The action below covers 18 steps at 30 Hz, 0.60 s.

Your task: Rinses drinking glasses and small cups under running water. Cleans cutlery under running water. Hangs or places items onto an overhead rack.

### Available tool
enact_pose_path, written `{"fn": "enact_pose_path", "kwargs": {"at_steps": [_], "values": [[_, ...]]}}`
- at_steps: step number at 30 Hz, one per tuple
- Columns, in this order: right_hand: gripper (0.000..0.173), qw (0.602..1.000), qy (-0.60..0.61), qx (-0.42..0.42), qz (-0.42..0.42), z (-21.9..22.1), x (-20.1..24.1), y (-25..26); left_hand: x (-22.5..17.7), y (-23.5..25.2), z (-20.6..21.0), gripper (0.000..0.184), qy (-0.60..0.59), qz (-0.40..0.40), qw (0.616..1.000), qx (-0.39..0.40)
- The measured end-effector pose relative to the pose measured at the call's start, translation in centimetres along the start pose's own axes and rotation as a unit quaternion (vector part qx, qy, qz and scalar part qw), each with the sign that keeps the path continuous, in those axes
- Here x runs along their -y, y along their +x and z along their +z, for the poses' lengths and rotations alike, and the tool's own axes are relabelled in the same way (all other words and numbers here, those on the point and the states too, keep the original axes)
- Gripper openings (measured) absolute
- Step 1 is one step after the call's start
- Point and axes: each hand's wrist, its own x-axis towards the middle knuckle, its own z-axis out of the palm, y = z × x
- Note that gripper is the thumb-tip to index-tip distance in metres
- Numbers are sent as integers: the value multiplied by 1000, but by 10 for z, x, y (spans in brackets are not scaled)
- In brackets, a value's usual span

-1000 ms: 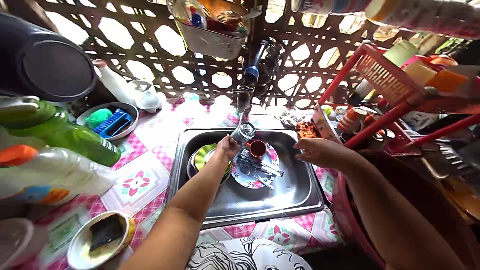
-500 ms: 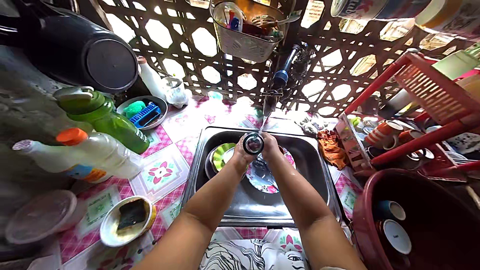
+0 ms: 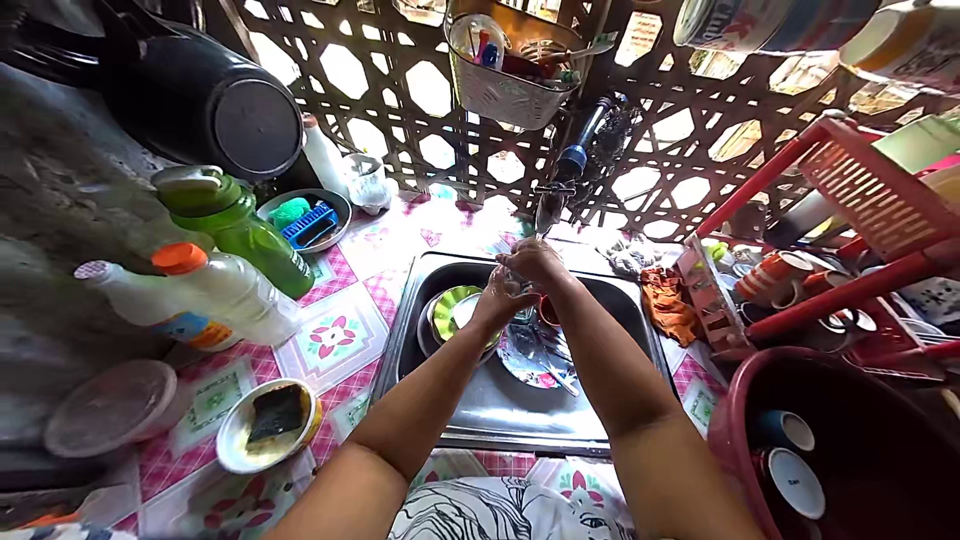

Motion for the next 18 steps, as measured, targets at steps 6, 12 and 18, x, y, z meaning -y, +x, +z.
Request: {"fn": "enact_pose_path", "kwargs": {"at_steps": [6,12,18], "values": [[49,981,132,-119,-78,-12,-18,-18,12,6,-12,65,-425,-164,886,88],[49,956,278,-71,-56,8,-35,-17,19,14,-6,39,-410,-98,906,-25],[44,951,283,-109,-59,36,-37,-38,33,22,-3,39,-414,-80,904,-65]]}}
